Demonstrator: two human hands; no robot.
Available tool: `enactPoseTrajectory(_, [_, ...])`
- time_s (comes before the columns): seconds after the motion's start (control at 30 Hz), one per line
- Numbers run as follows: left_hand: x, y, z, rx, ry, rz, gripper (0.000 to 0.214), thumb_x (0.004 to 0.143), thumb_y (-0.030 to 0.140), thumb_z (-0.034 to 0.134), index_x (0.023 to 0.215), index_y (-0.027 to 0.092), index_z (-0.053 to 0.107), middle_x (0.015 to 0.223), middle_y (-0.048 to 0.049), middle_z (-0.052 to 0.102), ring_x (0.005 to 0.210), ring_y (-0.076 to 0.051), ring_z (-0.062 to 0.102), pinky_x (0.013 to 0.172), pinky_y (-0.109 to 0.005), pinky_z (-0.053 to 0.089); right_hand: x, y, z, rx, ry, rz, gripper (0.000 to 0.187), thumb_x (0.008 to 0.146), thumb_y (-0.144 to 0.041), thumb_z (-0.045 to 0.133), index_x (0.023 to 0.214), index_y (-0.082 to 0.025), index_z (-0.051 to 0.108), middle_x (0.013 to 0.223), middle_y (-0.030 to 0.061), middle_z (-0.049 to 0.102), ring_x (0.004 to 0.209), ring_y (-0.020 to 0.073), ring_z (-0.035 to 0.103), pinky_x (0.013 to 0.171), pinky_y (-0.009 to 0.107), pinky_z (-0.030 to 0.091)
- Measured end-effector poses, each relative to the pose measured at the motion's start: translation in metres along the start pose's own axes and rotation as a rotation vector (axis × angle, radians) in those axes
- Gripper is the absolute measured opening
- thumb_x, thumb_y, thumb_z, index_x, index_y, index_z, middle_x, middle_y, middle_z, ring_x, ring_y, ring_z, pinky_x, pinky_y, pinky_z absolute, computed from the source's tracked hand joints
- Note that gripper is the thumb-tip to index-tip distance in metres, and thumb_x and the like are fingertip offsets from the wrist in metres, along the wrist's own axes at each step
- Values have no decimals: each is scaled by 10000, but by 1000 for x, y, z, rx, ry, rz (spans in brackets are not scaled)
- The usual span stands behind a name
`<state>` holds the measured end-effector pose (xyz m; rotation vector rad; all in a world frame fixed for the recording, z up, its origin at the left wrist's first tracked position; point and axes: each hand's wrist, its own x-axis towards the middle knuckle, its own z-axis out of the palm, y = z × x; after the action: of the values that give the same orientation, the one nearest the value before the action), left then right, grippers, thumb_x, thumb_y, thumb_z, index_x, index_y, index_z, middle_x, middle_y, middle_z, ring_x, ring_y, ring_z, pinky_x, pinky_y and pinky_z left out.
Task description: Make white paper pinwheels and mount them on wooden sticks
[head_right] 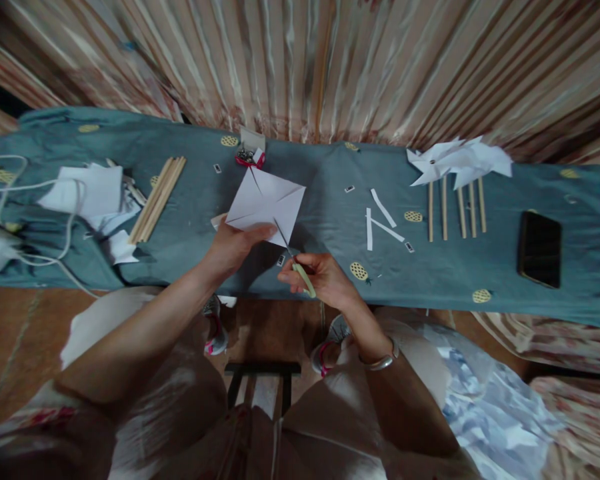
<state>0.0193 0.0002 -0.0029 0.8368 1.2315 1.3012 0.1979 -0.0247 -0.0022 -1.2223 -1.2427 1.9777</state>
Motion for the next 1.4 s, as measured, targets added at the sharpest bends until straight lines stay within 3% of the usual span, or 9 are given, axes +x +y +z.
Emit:
enactPoseTrajectory(1.03, [0,-5,-2,41,-26,-5,279,575,214,780,819,160,657,895,-66,738,811,-222,677,808,-382,586,4,5,-2,-23,16,-21,354,552,-410,907,706,-174,692,600,-53,596,469,62,526,467,214,482])
enactPoseTrajectory(1.4, [1,-2,-2,-22,-44,24,293,555,196,778,831,154,687,893,-55,744,796,-198,664,816,-346,560,-1,0,0,-26,4,73,391,509,-436,916,694,-181,685,630,-47,631,491,57,554,474,193,486])
